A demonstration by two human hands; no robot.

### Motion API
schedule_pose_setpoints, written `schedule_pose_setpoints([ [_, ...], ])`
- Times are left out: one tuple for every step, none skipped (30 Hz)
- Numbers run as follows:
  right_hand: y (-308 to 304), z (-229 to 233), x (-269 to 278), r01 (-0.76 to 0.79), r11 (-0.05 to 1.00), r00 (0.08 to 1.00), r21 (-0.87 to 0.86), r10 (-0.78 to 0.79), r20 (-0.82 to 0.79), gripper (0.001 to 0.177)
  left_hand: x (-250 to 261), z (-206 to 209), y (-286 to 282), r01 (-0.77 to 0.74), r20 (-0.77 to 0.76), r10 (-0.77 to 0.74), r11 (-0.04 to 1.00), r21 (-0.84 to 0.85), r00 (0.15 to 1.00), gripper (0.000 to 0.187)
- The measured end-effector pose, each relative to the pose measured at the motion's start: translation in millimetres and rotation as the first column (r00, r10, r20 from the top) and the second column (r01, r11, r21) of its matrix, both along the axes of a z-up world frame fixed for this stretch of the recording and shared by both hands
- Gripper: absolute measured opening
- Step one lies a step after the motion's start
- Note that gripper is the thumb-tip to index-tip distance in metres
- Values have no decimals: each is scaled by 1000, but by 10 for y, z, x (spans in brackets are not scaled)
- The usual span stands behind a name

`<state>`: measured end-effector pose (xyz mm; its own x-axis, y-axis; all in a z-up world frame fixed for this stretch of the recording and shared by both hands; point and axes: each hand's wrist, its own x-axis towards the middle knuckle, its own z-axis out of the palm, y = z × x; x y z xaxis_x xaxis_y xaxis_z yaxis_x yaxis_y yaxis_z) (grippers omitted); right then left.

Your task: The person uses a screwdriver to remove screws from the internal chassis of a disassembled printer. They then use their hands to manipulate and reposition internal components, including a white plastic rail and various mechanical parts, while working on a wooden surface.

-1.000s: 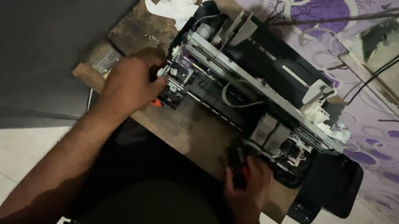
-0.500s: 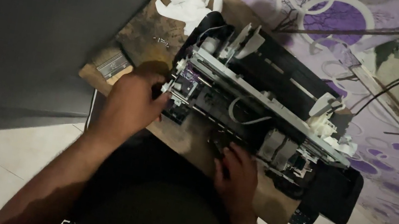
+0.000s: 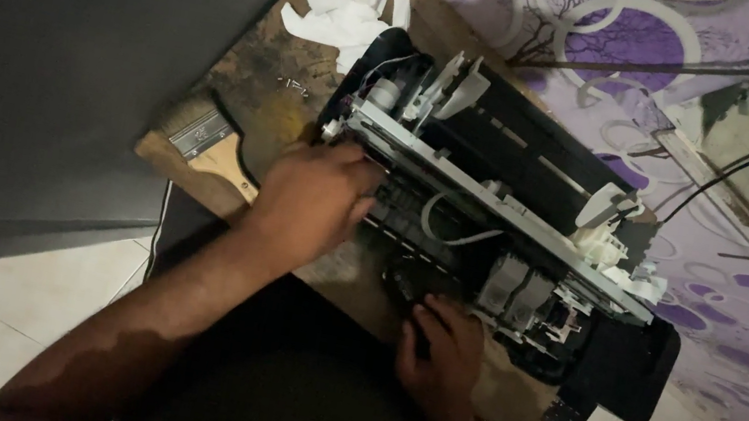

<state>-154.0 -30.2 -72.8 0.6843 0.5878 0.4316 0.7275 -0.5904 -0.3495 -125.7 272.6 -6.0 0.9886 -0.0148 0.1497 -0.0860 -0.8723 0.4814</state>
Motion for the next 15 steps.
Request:
schedule_pose_setpoints([
  [13, 8, 11, -1, 1000, 1000, 1, 1, 1, 24, 15, 6, 2, -1, 1, 1, 1000, 1, 1000, 16],
  [18, 24, 12, -10, 1000, 1000, 13, 10, 20, 24, 18, 11, -2, -1, 1, 1, 1000, 6, 1000, 13],
  [23, 39, 12, -19, 1000, 999, 25, 18, 39, 25, 20, 16, -6, -1, 0, 1, 1000, 11, 1000, 10],
  [27, 39, 19, -24, 999, 999, 25, 23, 38, 25, 26, 16, -14, -5, -1, 5, 1000, 11, 1000, 10],
  [30, 39, 24, -29, 999, 998, 25, 28, 54, 24, 28, 15, -22, -15, -17, 16, 999, 42, 1000, 11],
  [33, 42, 25, -33, 999, 997, 25, 31, 69, 23, 31, 17, -32, -23, -32, 25, 997, 73, 999, 12],
  [52, 73, 19, -36, 999, 997, 26, 34, 69, 23, 33, -25, -49, -26, -33, 28, 997, 73, 999, 12],
  [76, 100, 25, -45, 997, 997, 63, 41, 70, 21, 42, -67, -63, -47, 21, 46, 994, 101, 999, 14],
  [99, 128, 28, -55, 993, 996, 101, 48, 70, 19, 50, -109, -76, -70, 74, 61, 989, 127, 995, 17],
  [90, 135, 23, -59, 993, 996, 101, 52, 72, 19, 49, -130, -77, -74, 76, 65, 989, 128, 995, 17],
  [80, 142, 18, -44, 997, 998, 70, 40, 54, 20, 48, -150, -79, -70, 51, 65, 994, 89, 997, 13],
  [70, 148, 8, -26, 999, 999, 38, 25, 37, 21, 50, -171, -82, -64, 27, 62, 997, 50, 998, 9],
  [63, 143, 16, -27, 999, 999, 39, 26, 38, 21, 46, -108, -75, -65, 28, 64, 997, 51, 998, 9],
  [59, 139, 15, -30, 999, 998, 40, 27, 56, 20, 43, -43, -65, -71, -28, 71, 997, -2, 997, 7],
  [52, 136, 13, -32, 999, 997, 40, 29, 73, 20, 40, 22, -59, -80, -85, 75, 995, -54, 994, 7],
])
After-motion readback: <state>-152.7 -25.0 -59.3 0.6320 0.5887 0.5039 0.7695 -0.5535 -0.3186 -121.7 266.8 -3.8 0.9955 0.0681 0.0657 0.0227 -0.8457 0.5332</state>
